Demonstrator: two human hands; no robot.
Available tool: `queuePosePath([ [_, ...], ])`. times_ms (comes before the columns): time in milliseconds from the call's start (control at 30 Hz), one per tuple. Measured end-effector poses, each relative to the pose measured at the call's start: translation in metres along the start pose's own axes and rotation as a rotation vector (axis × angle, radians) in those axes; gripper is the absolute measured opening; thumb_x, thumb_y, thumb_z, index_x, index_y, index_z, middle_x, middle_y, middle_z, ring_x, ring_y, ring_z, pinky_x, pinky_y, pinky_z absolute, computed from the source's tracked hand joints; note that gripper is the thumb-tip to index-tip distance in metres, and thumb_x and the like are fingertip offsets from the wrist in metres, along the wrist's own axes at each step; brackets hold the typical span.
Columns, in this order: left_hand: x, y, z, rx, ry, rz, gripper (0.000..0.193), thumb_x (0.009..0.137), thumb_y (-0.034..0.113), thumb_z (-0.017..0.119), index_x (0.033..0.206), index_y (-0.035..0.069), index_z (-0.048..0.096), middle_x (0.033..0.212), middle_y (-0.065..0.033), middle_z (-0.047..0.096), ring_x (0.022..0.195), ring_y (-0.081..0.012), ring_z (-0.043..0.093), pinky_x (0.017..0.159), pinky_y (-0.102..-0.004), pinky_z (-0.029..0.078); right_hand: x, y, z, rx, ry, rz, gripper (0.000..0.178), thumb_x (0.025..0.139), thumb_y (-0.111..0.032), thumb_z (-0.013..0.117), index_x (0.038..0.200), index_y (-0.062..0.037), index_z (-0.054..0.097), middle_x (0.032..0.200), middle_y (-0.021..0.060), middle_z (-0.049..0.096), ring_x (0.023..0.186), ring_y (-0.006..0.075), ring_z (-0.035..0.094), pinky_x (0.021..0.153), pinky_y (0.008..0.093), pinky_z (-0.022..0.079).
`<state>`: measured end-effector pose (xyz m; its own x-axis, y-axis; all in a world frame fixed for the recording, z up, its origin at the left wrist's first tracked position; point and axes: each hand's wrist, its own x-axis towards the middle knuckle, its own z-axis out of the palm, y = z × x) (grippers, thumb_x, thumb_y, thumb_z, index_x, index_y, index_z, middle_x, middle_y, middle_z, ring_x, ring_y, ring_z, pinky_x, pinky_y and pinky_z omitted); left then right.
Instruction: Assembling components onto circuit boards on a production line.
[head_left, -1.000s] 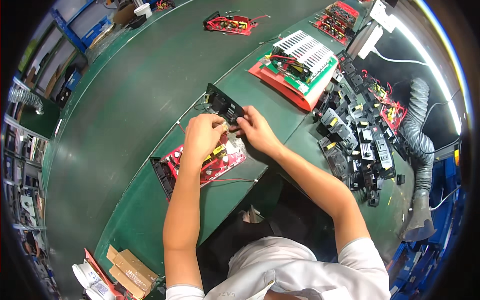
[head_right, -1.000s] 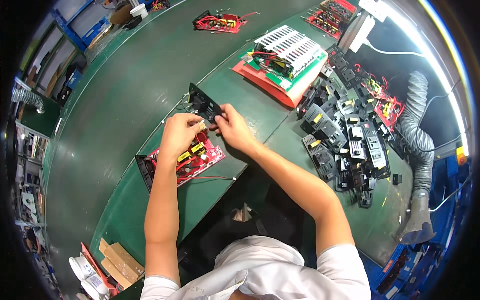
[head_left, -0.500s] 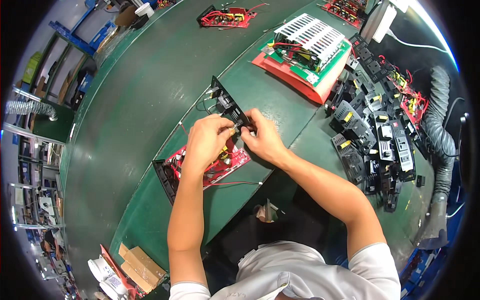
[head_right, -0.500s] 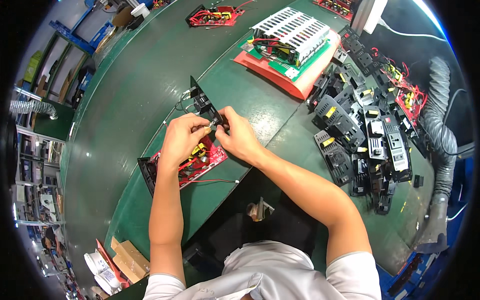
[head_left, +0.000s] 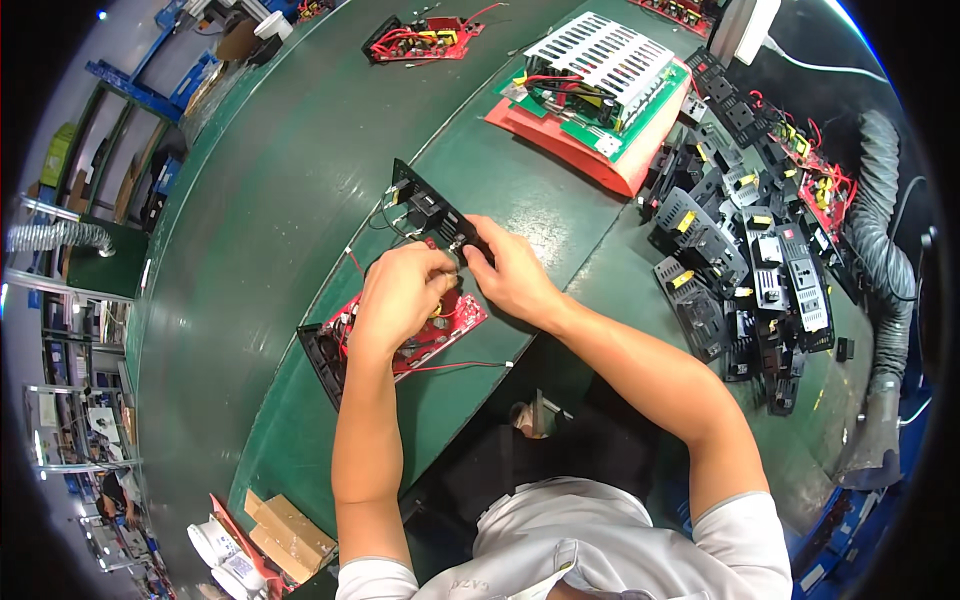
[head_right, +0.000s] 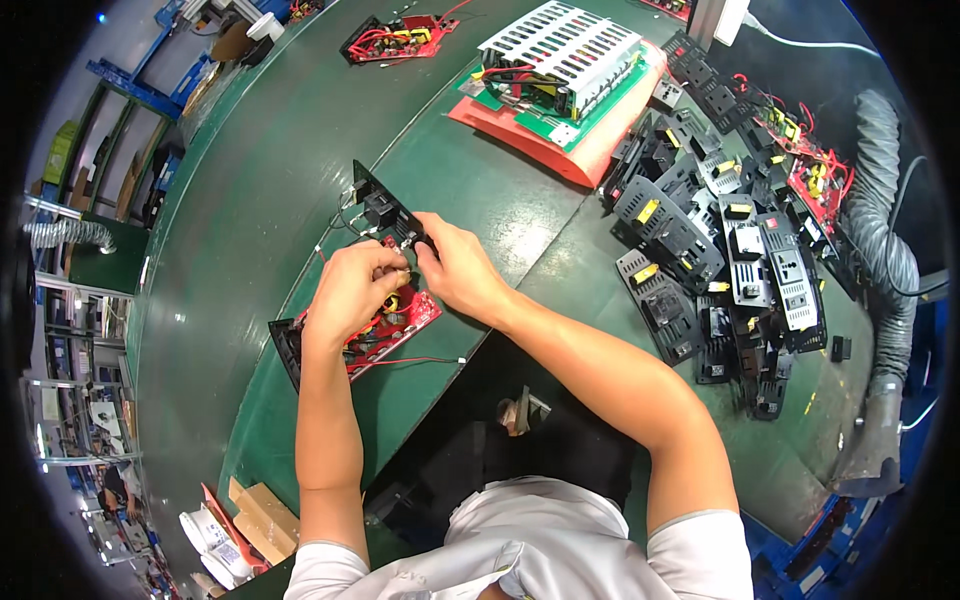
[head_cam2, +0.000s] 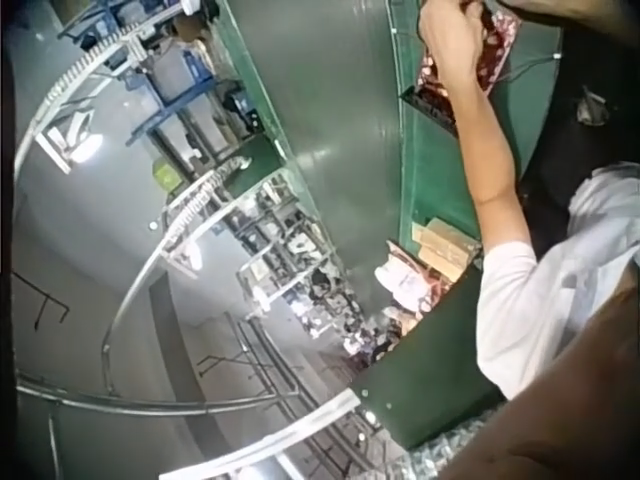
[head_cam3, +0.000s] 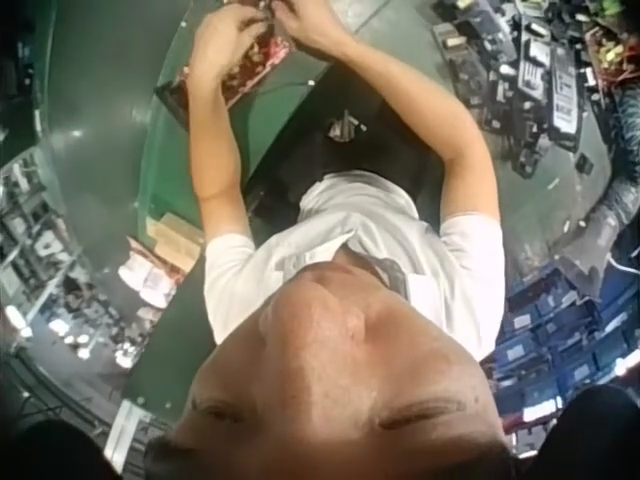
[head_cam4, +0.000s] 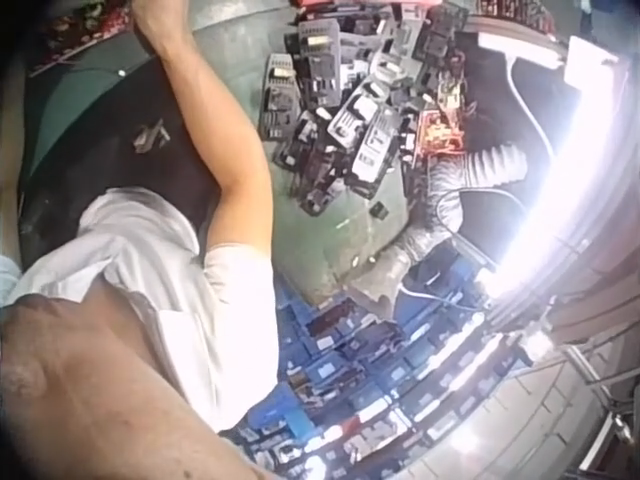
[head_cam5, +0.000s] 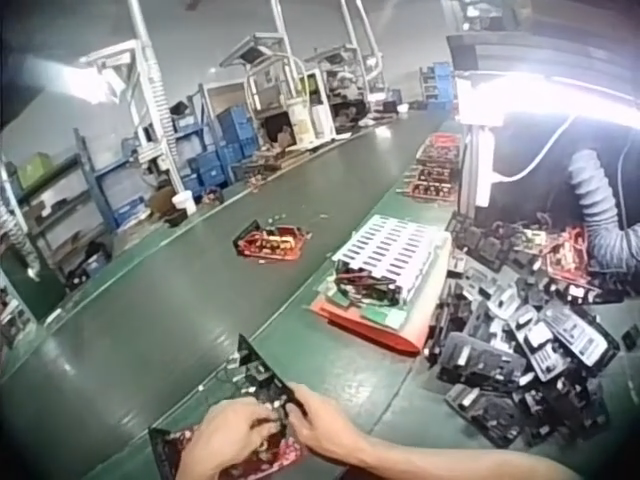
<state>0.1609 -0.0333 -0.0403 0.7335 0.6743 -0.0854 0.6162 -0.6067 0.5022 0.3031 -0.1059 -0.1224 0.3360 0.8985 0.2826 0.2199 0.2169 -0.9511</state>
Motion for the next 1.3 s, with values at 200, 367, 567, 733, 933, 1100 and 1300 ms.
queuePosePath([
  [200, -0.003, -0.012, -0.006, -0.123, -0.015, -0.021, 0.021, 0.077, 0.007, 0.074, 0.097, 0.000, 0.073, 0.080, -0.0098, 0.064, 0.069, -0.0191, 0.061, 0.066, -0.0345, 0.048, -0.002, -0.001, 0.001, -0.001, 0.019, 0.012, 0.029, 0.091, -0.002, 0.056, 0.120, 0.0011, 0.056, 0.092, 0.0197, 0.068, 0.082, 0.0273, 0.068, 0.074, 0.0356, 0.051],
  [367, -0.011, -0.008, -0.008, 0.029, -0.060, 0.084, 0.016, 0.077, 0.003, 0.073, 0.093, 0.002, 0.074, 0.082, -0.0089, 0.063, 0.071, -0.0220, 0.063, 0.066, -0.0347, 0.049, -0.002, 0.000, 0.005, 0.029, 0.021, 0.006, 0.028, 0.091, -0.002, 0.057, 0.119, 0.0006, 0.057, 0.089, 0.0179, 0.068, 0.077, 0.0247, 0.066, 0.072, 0.0350, 0.051],
  [567, -0.013, -0.006, -0.008, 0.076, -0.080, 0.144, 0.014, 0.078, 0.007, 0.072, 0.091, 0.002, 0.073, 0.084, -0.0103, 0.062, 0.073, -0.0249, 0.064, 0.068, -0.0360, 0.051, -0.003, -0.001, 0.004, 0.018, 0.036, 0.054, 0.029, 0.092, -0.002, 0.057, 0.121, 0.0009, 0.058, 0.088, 0.0115, 0.067, 0.076, 0.0117, 0.060, 0.068, 0.0287, 0.049],
  [733, -0.010, -0.007, -0.013, 0.058, -0.118, 0.124, 0.017, 0.077, 0.008, 0.071, 0.093, 0.002, 0.073, 0.084, -0.0105, 0.063, 0.076, -0.0264, 0.063, 0.071, -0.0372, 0.050, -0.002, 0.001, 0.005, 0.052, 0.042, 0.059, 0.028, 0.089, -0.003, 0.058, 0.117, 0.0010, 0.059, 0.091, 0.0189, 0.067, 0.079, 0.0282, 0.067, 0.072, 0.0366, 0.051],
  [933, -0.010, -0.013, -0.014, 0.038, -0.149, 0.174, 0.018, 0.077, 0.005, 0.071, 0.094, 0.002, 0.073, 0.087, -0.0105, 0.064, 0.080, -0.0258, 0.064, 0.072, -0.0367, 0.051, -0.004, 0.006, 0.005, -0.116, 0.089, -0.072, 0.023, 0.088, -0.001, 0.062, 0.111, 0.0018, 0.058, 0.086, 0.0117, 0.065, 0.072, 0.0160, 0.062, 0.066, 0.0300, 0.050],
  [1100, -0.011, -0.016, -0.020, -0.039, -0.179, 0.147, 0.018, 0.077, 0.004, 0.071, 0.095, 0.002, 0.073, 0.086, -0.0110, 0.065, 0.079, -0.0257, 0.065, 0.073, -0.0362, 0.052, -0.008, 0.003, 0.006, -0.115, 0.084, -0.119, 0.026, 0.082, 0.001, 0.062, 0.106, 0.0010, 0.054, 0.084, 0.0119, 0.063, 0.074, 0.0187, 0.064, 0.067, 0.0318, 0.050],
  [1300, -0.010, -0.024, -0.019, -0.037, -0.100, 0.181, 0.019, 0.077, 0.006, 0.070, 0.096, 0.003, 0.073, 0.083, -0.0106, 0.065, 0.076, -0.0275, 0.065, 0.071, -0.0375, 0.051, -0.008, 0.005, 0.008, -0.137, 0.081, -0.092, 0.025, 0.082, 0.001, 0.062, 0.105, 0.0011, 0.053, 0.081, 0.0093, 0.060, 0.069, 0.0148, 0.058, 0.066, 0.0296, 0.048],
])
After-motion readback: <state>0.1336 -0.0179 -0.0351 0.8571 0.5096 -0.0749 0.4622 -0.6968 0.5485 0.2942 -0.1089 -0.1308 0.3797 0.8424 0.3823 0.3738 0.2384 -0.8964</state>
